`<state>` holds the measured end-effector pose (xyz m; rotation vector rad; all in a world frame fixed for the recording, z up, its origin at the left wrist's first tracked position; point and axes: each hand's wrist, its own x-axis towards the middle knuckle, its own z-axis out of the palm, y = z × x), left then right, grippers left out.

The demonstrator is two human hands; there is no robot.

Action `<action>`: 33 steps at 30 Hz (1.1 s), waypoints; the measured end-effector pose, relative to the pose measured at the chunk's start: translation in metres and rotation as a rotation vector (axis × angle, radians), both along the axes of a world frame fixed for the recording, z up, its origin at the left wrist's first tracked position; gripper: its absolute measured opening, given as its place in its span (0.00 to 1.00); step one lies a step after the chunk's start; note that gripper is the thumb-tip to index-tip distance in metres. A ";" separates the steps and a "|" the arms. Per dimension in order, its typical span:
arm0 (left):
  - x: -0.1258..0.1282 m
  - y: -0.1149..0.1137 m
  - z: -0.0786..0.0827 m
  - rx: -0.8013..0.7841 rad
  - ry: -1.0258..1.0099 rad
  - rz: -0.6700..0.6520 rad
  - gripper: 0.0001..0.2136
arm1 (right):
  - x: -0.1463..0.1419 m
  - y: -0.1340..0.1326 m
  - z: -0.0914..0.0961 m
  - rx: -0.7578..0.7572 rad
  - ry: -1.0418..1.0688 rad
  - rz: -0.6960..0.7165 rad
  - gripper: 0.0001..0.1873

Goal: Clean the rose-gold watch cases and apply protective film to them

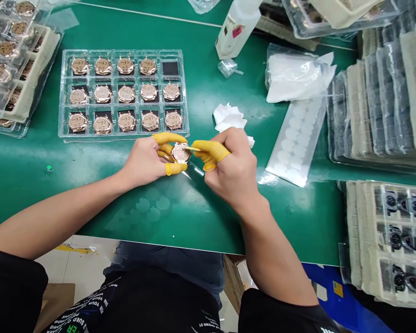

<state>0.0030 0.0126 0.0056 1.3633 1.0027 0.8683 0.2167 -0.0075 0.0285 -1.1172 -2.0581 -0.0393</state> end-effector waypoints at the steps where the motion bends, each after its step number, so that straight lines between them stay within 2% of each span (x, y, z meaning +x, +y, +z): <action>1: 0.000 0.000 0.001 0.000 0.006 -0.001 0.25 | -0.005 -0.001 -0.005 0.000 -0.002 -0.003 0.18; 7: 0.000 0.000 0.000 -0.023 0.018 0.029 0.24 | -0.015 -0.006 -0.019 0.030 -0.136 -0.119 0.16; 15: 0.001 -0.001 -0.002 0.003 0.043 0.057 0.23 | -0.014 -0.008 -0.018 0.212 -0.087 0.052 0.22; 25: 0.000 -0.002 0.003 -0.034 0.046 0.064 0.26 | -0.014 -0.014 -0.021 0.153 -0.029 0.048 0.18; 27: 0.000 -0.003 0.004 -0.041 0.033 0.062 0.26 | -0.014 -0.015 -0.023 0.112 0.010 -0.005 0.16; 30: 0.000 -0.003 0.005 -0.033 0.043 0.063 0.25 | -0.017 -0.015 -0.025 0.095 0.041 -0.160 0.13; 33: 0.001 -0.003 0.005 -0.034 0.056 0.067 0.25 | -0.022 -0.014 -0.027 0.079 0.018 -0.187 0.13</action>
